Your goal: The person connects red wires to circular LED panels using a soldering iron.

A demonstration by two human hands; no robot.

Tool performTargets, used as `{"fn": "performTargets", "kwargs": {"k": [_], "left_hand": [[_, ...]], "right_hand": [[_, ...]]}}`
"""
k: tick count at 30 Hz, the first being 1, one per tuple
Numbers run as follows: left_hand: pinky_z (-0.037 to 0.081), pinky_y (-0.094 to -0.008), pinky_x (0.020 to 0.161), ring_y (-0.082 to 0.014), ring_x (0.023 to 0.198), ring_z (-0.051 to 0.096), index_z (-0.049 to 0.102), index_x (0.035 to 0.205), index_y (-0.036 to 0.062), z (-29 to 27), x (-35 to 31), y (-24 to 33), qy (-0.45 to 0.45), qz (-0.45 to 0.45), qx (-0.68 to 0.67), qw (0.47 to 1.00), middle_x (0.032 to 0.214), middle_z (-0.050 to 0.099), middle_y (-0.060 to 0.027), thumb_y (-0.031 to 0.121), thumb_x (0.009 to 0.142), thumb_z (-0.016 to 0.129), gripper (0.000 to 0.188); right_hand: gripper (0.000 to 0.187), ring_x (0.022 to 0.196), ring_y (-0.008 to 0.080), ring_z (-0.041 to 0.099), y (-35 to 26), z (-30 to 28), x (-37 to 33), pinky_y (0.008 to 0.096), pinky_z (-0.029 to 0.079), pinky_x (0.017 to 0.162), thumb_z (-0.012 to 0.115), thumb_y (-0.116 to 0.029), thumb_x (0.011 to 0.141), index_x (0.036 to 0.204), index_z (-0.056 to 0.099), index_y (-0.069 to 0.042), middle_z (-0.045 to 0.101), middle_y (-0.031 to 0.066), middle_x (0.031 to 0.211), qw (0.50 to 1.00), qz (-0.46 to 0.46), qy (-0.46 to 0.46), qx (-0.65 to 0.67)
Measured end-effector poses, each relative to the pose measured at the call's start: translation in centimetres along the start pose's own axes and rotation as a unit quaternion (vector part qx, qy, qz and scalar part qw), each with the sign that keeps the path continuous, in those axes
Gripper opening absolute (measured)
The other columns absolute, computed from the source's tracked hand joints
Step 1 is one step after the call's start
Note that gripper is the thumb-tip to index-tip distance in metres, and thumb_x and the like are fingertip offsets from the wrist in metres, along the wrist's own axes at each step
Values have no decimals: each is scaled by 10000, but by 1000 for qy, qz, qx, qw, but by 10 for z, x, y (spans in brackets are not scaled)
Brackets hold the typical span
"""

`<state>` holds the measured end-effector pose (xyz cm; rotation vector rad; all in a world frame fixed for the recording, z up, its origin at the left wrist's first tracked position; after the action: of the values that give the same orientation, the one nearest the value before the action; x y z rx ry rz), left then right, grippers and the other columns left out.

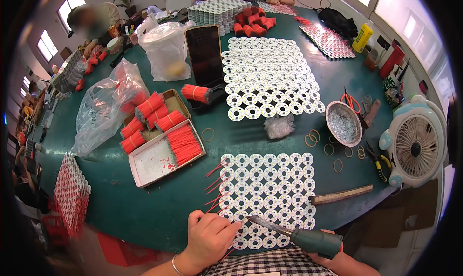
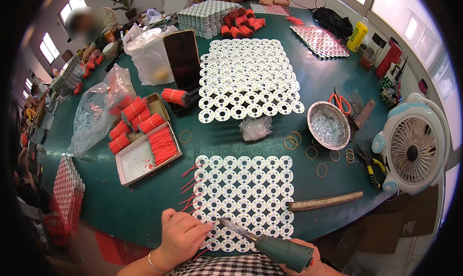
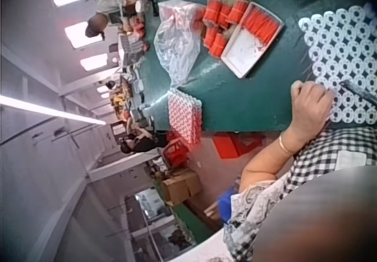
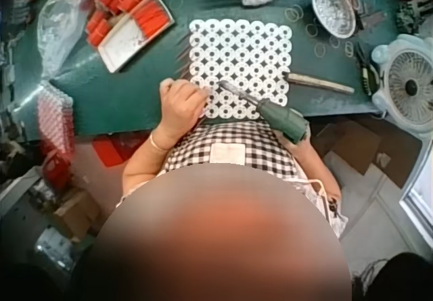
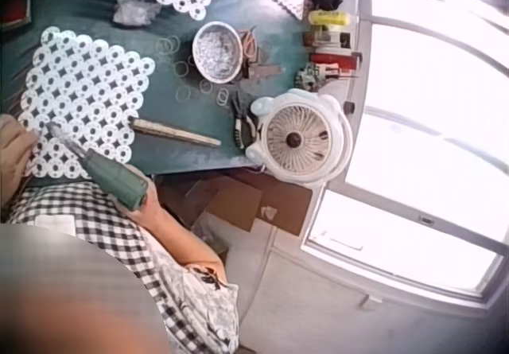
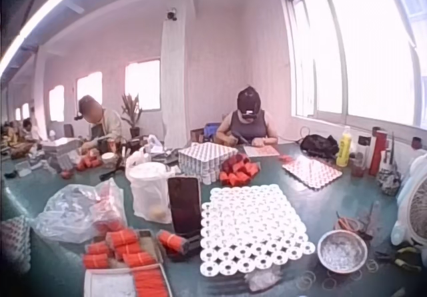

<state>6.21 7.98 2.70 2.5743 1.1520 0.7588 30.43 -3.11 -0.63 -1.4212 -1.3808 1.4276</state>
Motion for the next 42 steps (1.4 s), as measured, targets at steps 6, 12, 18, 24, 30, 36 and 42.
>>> {"fn": "performTargets", "kwargs": {"k": [6, 12, 18, 24, 30, 36, 42], "left_hand": [[300, -338, 706, -132, 706, 505, 681, 814, 160, 4, -1, 1, -1, 0, 2, 1000, 703, 523, 61, 120, 591, 733, 232], [303, -338, 699, -134, 697, 500, 678, 807, 161, 5, 3, -1, -3, -4, -2, 1000, 694, 510, 60, 122, 583, 735, 235], [307, -342, 697, -138, 687, 495, 671, 806, 168, 0, 5, 1, -5, -2, -9, 1000, 688, 499, 56, 126, 612, 713, 204], [374, -328, 674, -188, 716, 550, 670, 845, 131, -9, 11, -12, -35, -35, -85, 995, 740, 582, 11, 151, 684, 689, 163], [459, -400, 720, -321, 782, 584, 651, 889, 31, -62, 76, -94, 112, -74, 56, 989, 828, 630, -136, 89, 752, 627, 151], [461, -394, 768, -314, 843, 581, 656, 913, 34, -38, 107, -153, 21, -145, 118, 982, 859, 626, -143, 93, 730, 641, 192], [460, -389, 767, -308, 840, 565, 657, 831, 55, -28, 109, -153, 27, -157, 124, 979, 815, 590, -118, 73, 711, 646, 122]], "right_hand": [[301, 737, 146, 640, -24, 1, 3, 263, 486, 726, 659, -85, 762, 1037, 571, 0, 657, 75, 845, 988, -76, 107, -77], [338, 741, 145, 645, -28, -2, 13, 270, 504, 687, 670, -47, 717, 1039, 574, -7, 659, 76, 877, 980, -143, 36, -134], [332, 621, 200, 616, 8, -23, -5, 320, 508, 573, 531, -53, 799, 1117, 505, 38, 608, 120, 915, 993, 91, 72, -22], [500, 510, 253, 583, -39, -50, 22, 297, 449, 381, 567, -217, 792, 1187, 416, 49, 578, 185, 995, 938, -89, 273, 196], [454, 485, 245, 581, -35, -46, 28, 283, 424, 344, 508, -155, 760, 1154, 437, 57, 580, 186, 976, 935, -69, 283, 202], [455, 532, 251, 602, -24, -31, 23, 299, 465, 428, 489, -89, 747, 1172, 427, 62, 582, 186, 995, 952, -73, 227, 192], [364, 742, 184, 603, -29, -30, 4, 312, 486, 662, 537, -94, 846, 1186, 501, 32, 614, 155, 1025, 963, -97, 197, 154]]}}
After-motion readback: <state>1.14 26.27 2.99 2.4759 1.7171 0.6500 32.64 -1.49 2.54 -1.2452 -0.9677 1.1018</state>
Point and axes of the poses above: each hand's wrist, its own x-axis towards the middle knuckle, its own z-axis out of the palm, y = z × x, the point moved 6 cm from there along x, towards the middle knuckle
